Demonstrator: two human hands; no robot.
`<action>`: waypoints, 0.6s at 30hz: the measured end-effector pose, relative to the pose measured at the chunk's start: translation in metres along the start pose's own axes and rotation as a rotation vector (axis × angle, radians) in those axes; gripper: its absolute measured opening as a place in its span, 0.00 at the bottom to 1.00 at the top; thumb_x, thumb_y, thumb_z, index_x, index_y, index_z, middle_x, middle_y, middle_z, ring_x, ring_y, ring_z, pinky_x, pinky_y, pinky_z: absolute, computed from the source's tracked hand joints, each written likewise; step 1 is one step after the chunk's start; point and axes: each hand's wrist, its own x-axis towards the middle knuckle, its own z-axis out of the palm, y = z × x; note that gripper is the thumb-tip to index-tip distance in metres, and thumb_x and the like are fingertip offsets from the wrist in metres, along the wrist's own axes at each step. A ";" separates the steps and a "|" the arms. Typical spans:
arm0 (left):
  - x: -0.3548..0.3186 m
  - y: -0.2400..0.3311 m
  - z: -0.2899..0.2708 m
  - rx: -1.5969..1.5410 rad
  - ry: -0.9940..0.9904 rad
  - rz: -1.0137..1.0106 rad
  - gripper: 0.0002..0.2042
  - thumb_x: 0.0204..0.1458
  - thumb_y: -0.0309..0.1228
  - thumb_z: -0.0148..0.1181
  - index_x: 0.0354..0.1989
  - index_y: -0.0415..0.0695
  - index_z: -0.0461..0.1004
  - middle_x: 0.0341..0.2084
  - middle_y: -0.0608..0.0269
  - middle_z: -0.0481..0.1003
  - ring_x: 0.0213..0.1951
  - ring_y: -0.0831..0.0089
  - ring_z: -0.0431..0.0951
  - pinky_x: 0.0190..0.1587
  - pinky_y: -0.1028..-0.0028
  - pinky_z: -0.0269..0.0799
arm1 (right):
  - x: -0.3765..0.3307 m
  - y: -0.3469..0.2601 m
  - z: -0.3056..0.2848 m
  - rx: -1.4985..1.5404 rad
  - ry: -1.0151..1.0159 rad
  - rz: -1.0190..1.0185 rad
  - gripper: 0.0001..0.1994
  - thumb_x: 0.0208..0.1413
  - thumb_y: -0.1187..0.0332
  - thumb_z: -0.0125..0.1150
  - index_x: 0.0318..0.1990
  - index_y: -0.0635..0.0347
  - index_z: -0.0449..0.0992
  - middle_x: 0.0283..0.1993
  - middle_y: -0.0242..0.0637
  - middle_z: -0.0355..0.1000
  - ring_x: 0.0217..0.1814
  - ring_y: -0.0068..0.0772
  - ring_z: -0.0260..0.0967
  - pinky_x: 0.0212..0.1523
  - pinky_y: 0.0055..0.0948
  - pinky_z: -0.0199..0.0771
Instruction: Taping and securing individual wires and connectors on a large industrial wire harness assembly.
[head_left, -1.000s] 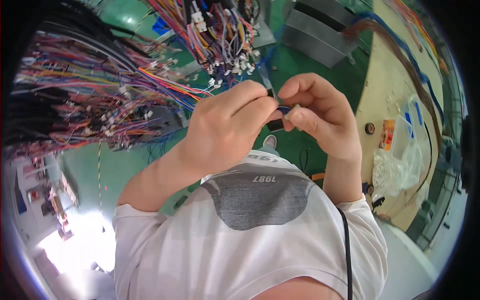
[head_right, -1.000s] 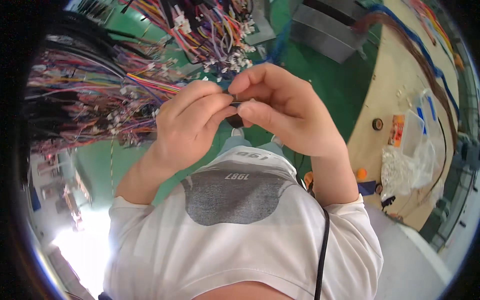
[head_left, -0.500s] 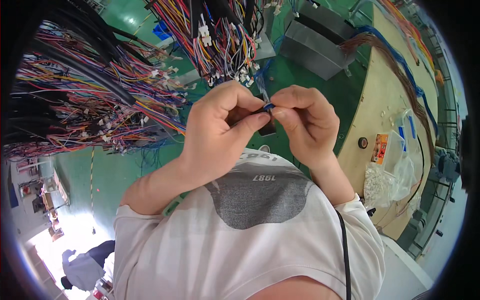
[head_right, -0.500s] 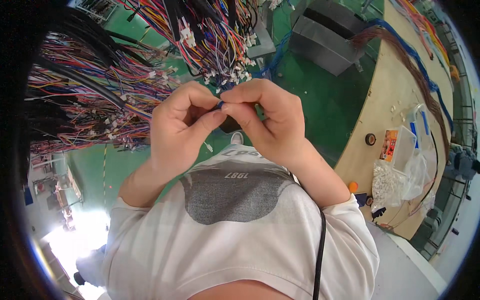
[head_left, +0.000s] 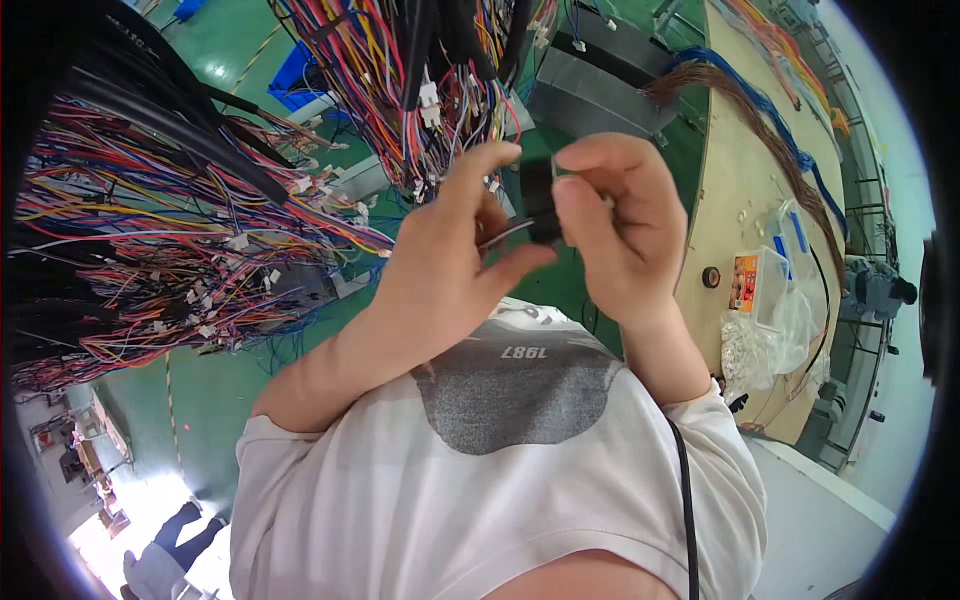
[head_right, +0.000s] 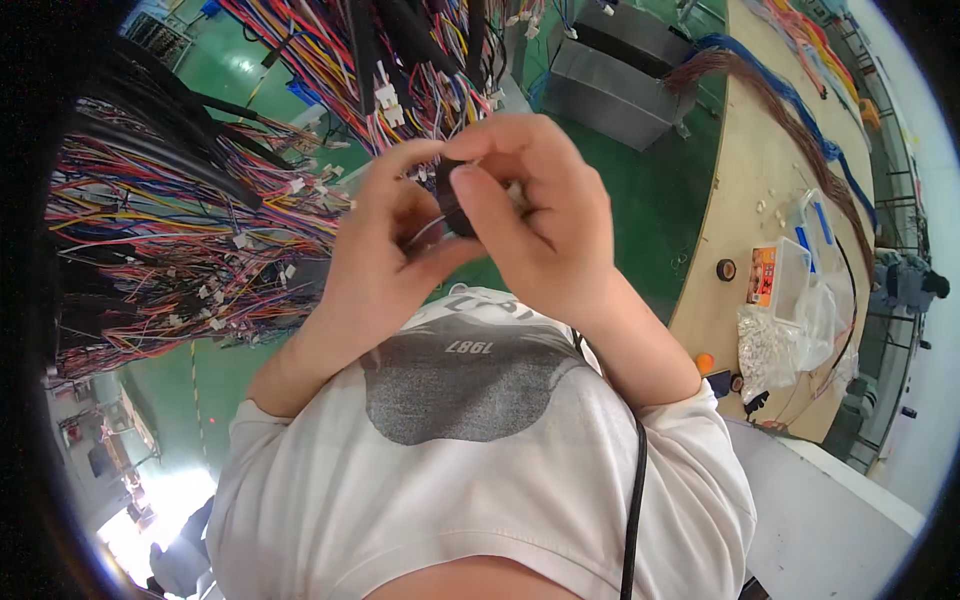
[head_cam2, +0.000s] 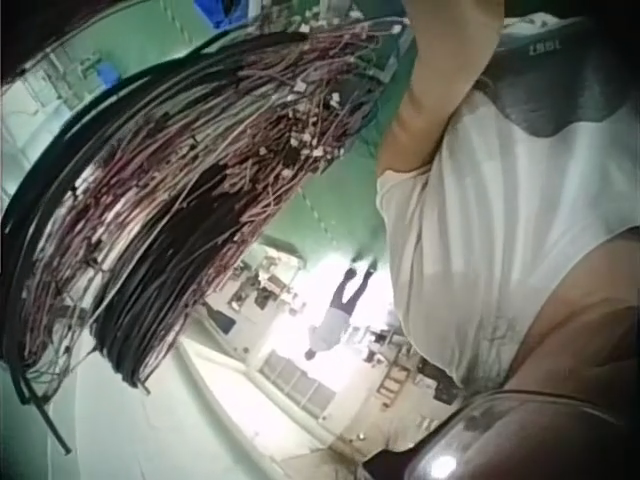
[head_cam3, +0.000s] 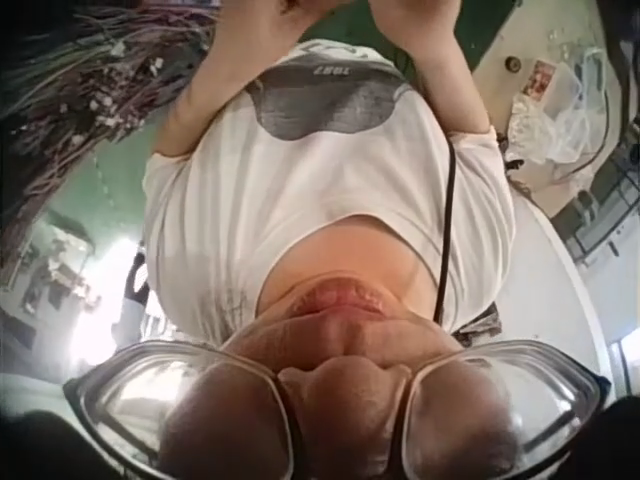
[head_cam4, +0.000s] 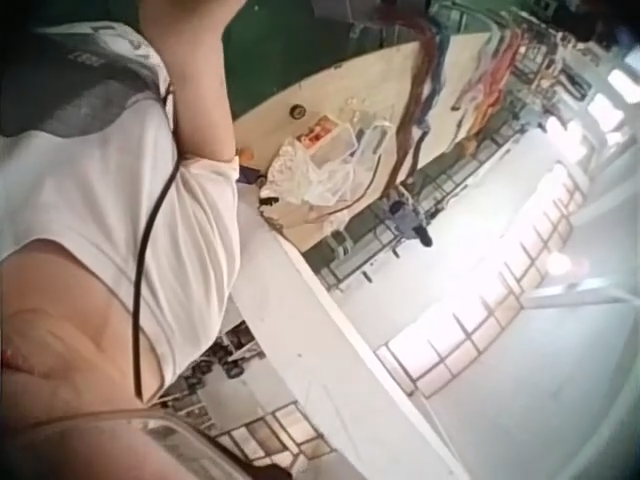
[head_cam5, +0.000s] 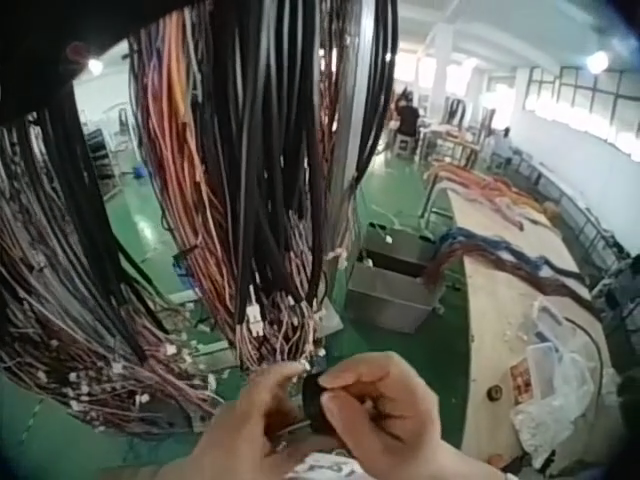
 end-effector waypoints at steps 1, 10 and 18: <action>0.003 -0.007 0.000 0.007 -0.029 0.007 0.30 0.35 0.24 0.64 0.49 0.41 0.56 0.21 0.62 0.68 0.24 0.71 0.71 0.22 0.74 0.64 | 0.001 -0.002 0.001 -0.001 -0.015 -0.041 0.08 0.50 0.78 0.49 0.39 0.66 0.63 0.31 0.32 0.65 0.25 0.12 0.59 0.25 0.11 0.58; 0.029 0.001 -0.017 -1.204 -0.366 -0.274 0.18 0.45 0.42 0.58 0.37 0.45 0.62 0.19 0.72 0.63 0.16 0.85 0.60 0.15 0.85 0.54 | 0.011 -0.007 0.015 -0.079 0.075 -0.246 0.08 0.51 0.81 0.46 0.39 0.67 0.63 0.30 0.35 0.69 0.27 0.13 0.62 0.25 0.11 0.59; 0.022 -0.011 -0.017 -1.128 -0.262 0.301 0.25 0.40 0.42 0.62 0.42 0.39 0.62 0.26 0.70 0.64 0.26 0.84 0.63 0.26 0.84 0.60 | 0.014 -0.018 0.005 0.302 0.059 0.108 0.07 0.50 0.79 0.49 0.38 0.66 0.64 0.27 0.30 0.68 0.24 0.09 0.58 0.22 0.09 0.54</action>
